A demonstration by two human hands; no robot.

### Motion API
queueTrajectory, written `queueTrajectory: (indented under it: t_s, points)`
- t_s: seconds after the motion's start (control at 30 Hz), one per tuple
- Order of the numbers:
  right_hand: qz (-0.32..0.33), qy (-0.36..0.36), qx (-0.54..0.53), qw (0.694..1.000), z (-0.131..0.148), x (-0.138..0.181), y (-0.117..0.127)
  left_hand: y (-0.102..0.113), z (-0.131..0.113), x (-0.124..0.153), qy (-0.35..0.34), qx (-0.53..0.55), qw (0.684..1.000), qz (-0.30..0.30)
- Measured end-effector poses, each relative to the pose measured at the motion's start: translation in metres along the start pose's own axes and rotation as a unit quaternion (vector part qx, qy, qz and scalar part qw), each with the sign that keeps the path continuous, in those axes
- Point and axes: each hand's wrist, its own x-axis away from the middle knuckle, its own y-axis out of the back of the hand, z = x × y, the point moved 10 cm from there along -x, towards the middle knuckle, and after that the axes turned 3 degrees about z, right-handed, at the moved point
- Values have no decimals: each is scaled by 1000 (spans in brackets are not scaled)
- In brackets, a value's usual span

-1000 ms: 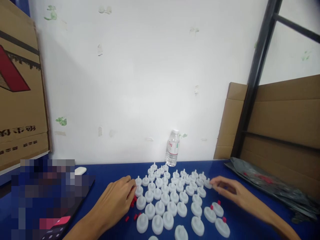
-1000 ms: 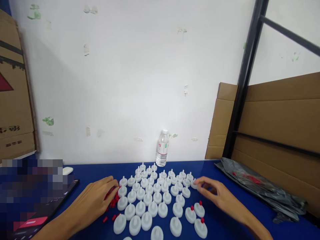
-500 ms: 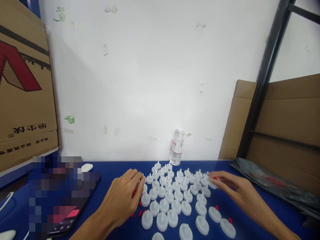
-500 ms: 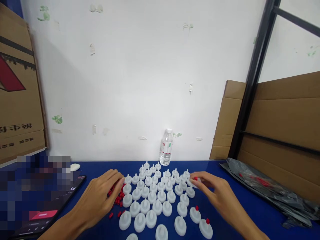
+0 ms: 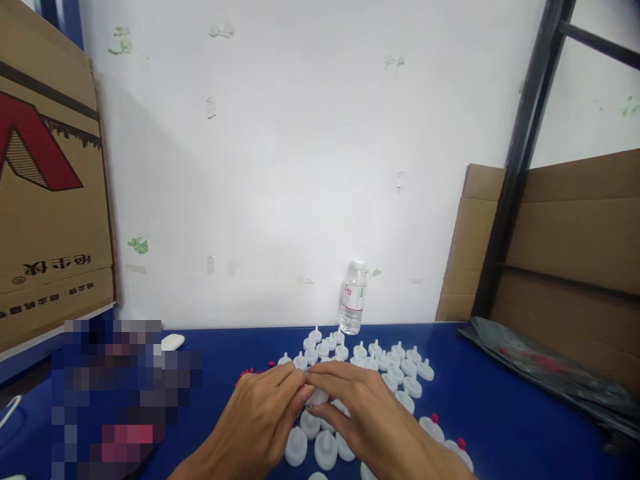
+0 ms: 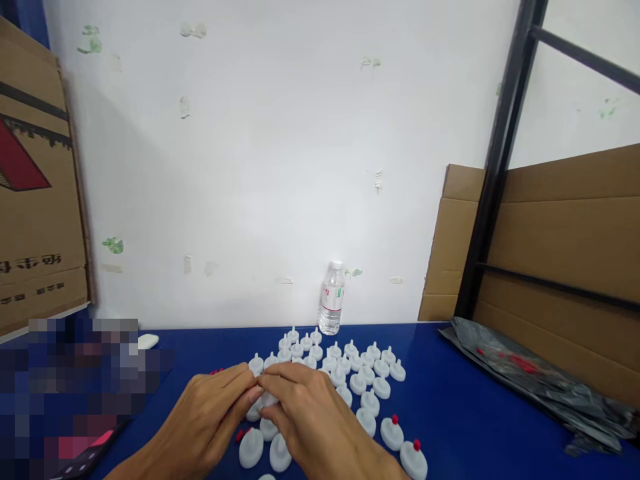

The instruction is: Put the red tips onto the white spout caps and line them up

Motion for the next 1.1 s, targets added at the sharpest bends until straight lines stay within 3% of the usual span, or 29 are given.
queueTrajectory:
  t_s: [0.1,0.2,0.27,0.37,0.53,0.7,0.83,1.0,1.1]
  points:
    - [-20,46,138,989,-5,5,10,-5,2,2,42,80,996,-16]
    - [-84,-22,258,962,-47,20,41,-5,8,7,76,109,989,-61]
    - [-114,-110,259,953,-87,42,65,-2,6,8,38,71,994,-70]
    - [-132,-243,175,945,-143,94,89,0,8,4,-10,-41,998,-42]
    - [-154,-337,96,924,-194,165,91,0,34,-1,76,-117,990,31]
    - [-83,-350,93,928,-211,170,66,-17,33,-2,81,-104,985,113]
    - [-37,-383,53,922,-223,172,53,-28,36,0,85,-101,981,142]
    - [-94,-389,117,909,-214,201,66,-24,42,3,92,-107,981,132]
    - [-97,-392,115,908,-194,223,51,-20,43,2,96,-110,981,131]
